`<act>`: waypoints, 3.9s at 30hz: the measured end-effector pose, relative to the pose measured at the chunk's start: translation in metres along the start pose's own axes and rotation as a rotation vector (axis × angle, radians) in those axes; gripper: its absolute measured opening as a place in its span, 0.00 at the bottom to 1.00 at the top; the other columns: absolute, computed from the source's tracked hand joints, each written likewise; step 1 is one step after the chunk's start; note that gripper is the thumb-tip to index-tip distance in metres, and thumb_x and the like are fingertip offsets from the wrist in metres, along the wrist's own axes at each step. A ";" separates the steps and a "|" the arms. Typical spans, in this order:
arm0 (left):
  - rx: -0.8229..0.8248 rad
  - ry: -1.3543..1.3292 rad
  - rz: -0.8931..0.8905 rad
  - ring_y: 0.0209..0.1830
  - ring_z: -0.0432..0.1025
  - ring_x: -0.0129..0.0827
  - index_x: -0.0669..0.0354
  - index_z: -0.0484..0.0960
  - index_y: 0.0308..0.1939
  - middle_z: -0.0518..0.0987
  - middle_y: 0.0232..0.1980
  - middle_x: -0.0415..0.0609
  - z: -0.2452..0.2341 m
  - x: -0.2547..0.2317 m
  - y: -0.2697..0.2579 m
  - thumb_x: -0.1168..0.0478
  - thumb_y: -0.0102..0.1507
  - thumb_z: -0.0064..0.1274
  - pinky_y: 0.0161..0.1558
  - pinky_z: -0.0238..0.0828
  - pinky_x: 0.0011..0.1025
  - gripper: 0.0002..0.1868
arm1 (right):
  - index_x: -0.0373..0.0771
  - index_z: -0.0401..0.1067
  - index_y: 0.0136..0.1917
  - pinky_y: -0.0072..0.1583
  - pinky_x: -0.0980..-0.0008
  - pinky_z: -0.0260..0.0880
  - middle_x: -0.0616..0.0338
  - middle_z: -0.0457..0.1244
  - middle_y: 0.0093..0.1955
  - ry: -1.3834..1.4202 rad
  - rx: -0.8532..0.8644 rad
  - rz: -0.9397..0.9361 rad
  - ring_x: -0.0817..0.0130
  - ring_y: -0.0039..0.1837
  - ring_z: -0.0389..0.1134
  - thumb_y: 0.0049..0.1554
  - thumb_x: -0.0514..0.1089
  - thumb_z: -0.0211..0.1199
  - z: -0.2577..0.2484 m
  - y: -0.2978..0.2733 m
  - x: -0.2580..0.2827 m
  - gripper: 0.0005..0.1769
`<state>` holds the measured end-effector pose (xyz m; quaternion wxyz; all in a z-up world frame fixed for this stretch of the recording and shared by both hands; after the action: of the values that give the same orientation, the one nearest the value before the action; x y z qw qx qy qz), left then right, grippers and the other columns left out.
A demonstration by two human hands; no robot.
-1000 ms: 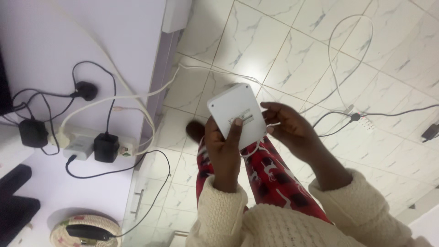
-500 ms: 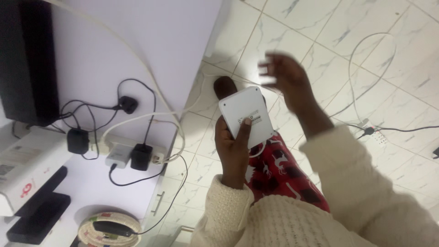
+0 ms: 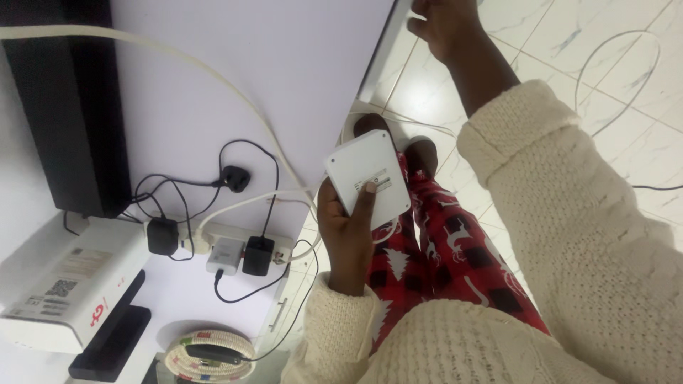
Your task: The person puts on slippers, walks to a white desk, and tidies items on it: repositioning a cylindrical lamp, a woven basket, a router, and a power strip, and rearranging cables and a white electronic device before stepping back from the desk.
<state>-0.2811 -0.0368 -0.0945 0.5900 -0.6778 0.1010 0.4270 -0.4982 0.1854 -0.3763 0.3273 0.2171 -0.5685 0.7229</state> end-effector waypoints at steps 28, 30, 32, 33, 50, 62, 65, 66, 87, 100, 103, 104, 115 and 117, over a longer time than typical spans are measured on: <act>-0.061 0.256 -0.070 0.44 0.79 0.36 0.68 0.75 0.56 0.83 0.48 0.54 0.139 0.045 0.089 0.60 0.65 0.57 0.46 0.80 0.33 0.19 | 0.31 0.49 0.80 0.75 0.56 0.67 0.41 0.59 0.75 -0.297 -0.321 -0.229 0.50 0.76 0.63 0.60 0.31 0.54 -0.081 -0.118 0.031 0.36; -0.098 0.321 -0.050 0.47 0.79 0.35 0.66 0.75 0.58 0.83 0.50 0.52 0.157 0.065 0.113 0.59 0.65 0.55 0.48 0.82 0.33 0.20 | 0.34 0.38 0.84 0.82 0.54 0.54 0.42 0.41 0.83 -0.654 -0.372 -0.545 0.49 0.83 0.47 0.67 0.34 0.55 -0.080 -0.120 0.038 0.39; -0.098 0.251 0.024 0.50 0.79 0.37 0.67 0.75 0.58 0.83 0.52 0.54 0.170 0.084 0.141 0.60 0.66 0.57 0.53 0.81 0.34 0.19 | 0.41 0.30 0.86 0.86 0.54 0.45 0.48 0.27 0.87 -0.812 -0.347 -0.687 0.53 0.87 0.37 0.72 0.34 0.54 -0.078 -0.125 0.039 0.42; -0.095 0.214 0.060 0.52 0.79 0.39 0.67 0.75 0.58 0.83 0.53 0.55 0.175 0.093 0.155 0.60 0.67 0.57 0.55 0.81 0.35 0.19 | 0.45 0.27 0.87 0.86 0.55 0.43 0.52 0.23 0.88 -0.788 -0.315 -0.678 0.56 0.88 0.36 0.72 0.33 0.52 -0.077 -0.127 0.037 0.43; -0.187 0.199 -0.085 0.56 0.75 0.39 0.66 0.71 0.61 0.79 0.55 0.55 0.119 0.201 0.398 0.62 0.63 0.64 0.62 0.74 0.40 0.26 | 0.42 0.65 0.77 0.81 0.28 0.31 0.49 0.37 0.88 -1.302 -0.436 -0.164 0.38 0.86 0.31 0.53 0.35 0.60 -0.129 -0.105 0.031 0.38; -0.335 0.034 -0.332 0.57 0.76 0.41 0.58 0.65 0.68 0.77 0.60 0.53 0.043 0.261 0.461 0.58 0.67 0.55 0.57 0.76 0.48 0.27 | 0.41 0.69 0.74 0.71 0.47 0.61 0.51 0.42 0.88 -1.201 -0.559 -0.137 0.36 0.82 0.40 0.49 0.36 0.61 -0.123 -0.098 0.040 0.37; -0.404 0.095 -0.294 0.59 0.76 0.44 0.56 0.60 0.70 0.76 0.63 0.57 0.038 0.261 0.479 0.60 0.68 0.56 0.58 0.78 0.49 0.30 | 0.41 0.68 0.73 0.67 0.51 0.65 0.50 0.41 0.88 -1.115 -0.534 -0.176 0.39 0.82 0.43 0.50 0.35 0.60 -0.124 -0.102 0.042 0.36; -0.425 0.218 -0.296 0.58 0.76 0.44 0.55 0.58 0.71 0.75 0.64 0.56 0.037 0.259 0.484 0.60 0.68 0.53 0.56 0.79 0.48 0.30 | 0.40 0.67 0.73 0.70 0.46 0.61 0.51 0.41 0.88 -1.154 -0.520 -0.231 0.42 0.83 0.45 0.50 0.36 0.62 -0.123 -0.102 0.046 0.36; -0.371 1.469 0.024 0.80 0.49 0.50 0.45 0.58 0.79 0.59 0.81 0.48 0.018 0.246 0.538 0.63 0.68 0.48 0.76 0.35 0.68 0.34 | 0.41 0.69 0.73 0.71 0.55 0.64 0.48 0.44 0.88 -1.114 -0.545 -0.229 0.45 0.83 0.45 0.49 0.36 0.66 -0.113 -0.108 0.050 0.37; -0.320 1.211 0.164 0.83 0.36 0.66 0.48 0.50 0.80 0.46 0.84 0.59 0.129 0.243 0.407 0.47 0.64 0.58 0.72 0.30 0.73 0.46 | 0.36 0.57 0.79 0.82 0.29 0.33 0.40 0.39 0.88 -1.098 -0.432 -0.246 0.46 0.90 0.37 0.52 0.39 0.66 -0.101 -0.116 0.062 0.43; -0.259 1.054 0.175 0.84 0.35 0.65 0.49 0.52 0.80 0.47 0.85 0.58 0.151 0.221 0.350 0.50 0.66 0.57 0.74 0.28 0.70 0.43 | 0.38 0.43 0.85 0.84 0.34 0.28 0.42 0.31 0.90 -1.092 -0.354 -0.394 0.47 0.89 0.29 0.57 0.41 0.64 -0.085 -0.125 0.074 0.49; -0.227 0.994 0.177 0.84 0.34 0.65 0.49 0.52 0.80 0.47 0.85 0.59 0.158 0.210 0.325 0.51 0.67 0.56 0.74 0.27 0.70 0.41 | 0.40 0.39 0.86 0.84 0.36 0.29 0.44 0.27 0.90 -1.037 -0.314 -0.434 0.47 0.90 0.26 0.59 0.41 0.63 -0.078 -0.129 0.078 0.50; -0.069 0.958 0.597 0.89 0.41 0.58 0.60 0.63 0.76 0.56 0.85 0.56 0.200 0.051 0.098 0.65 0.69 0.39 0.85 0.34 0.60 0.29 | 0.42 0.14 0.84 0.84 0.47 0.53 0.48 0.14 0.89 -0.422 0.183 -0.410 0.51 0.90 0.26 0.69 0.39 0.50 0.009 -0.128 0.092 0.49; -0.084 0.970 0.545 0.89 0.39 0.59 0.64 0.63 0.75 0.55 0.84 0.59 0.192 0.041 0.086 0.66 0.69 0.40 0.85 0.32 0.61 0.28 | 0.43 0.14 0.85 0.86 0.48 0.51 0.47 0.16 0.90 -0.449 0.221 -0.401 0.51 0.91 0.25 0.73 0.40 0.50 0.022 -0.120 0.090 0.48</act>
<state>-0.3995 0.1235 -0.1730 0.3167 -0.7688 0.5155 0.2071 -0.4753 0.2012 -0.2277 0.3039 0.5133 -0.4904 0.6354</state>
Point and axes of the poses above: each hand's wrist, its own y-axis towards the middle knuckle, its own z-axis out of the palm, x = y × z, the point moved 5 cm from there along y, towards the middle knuckle
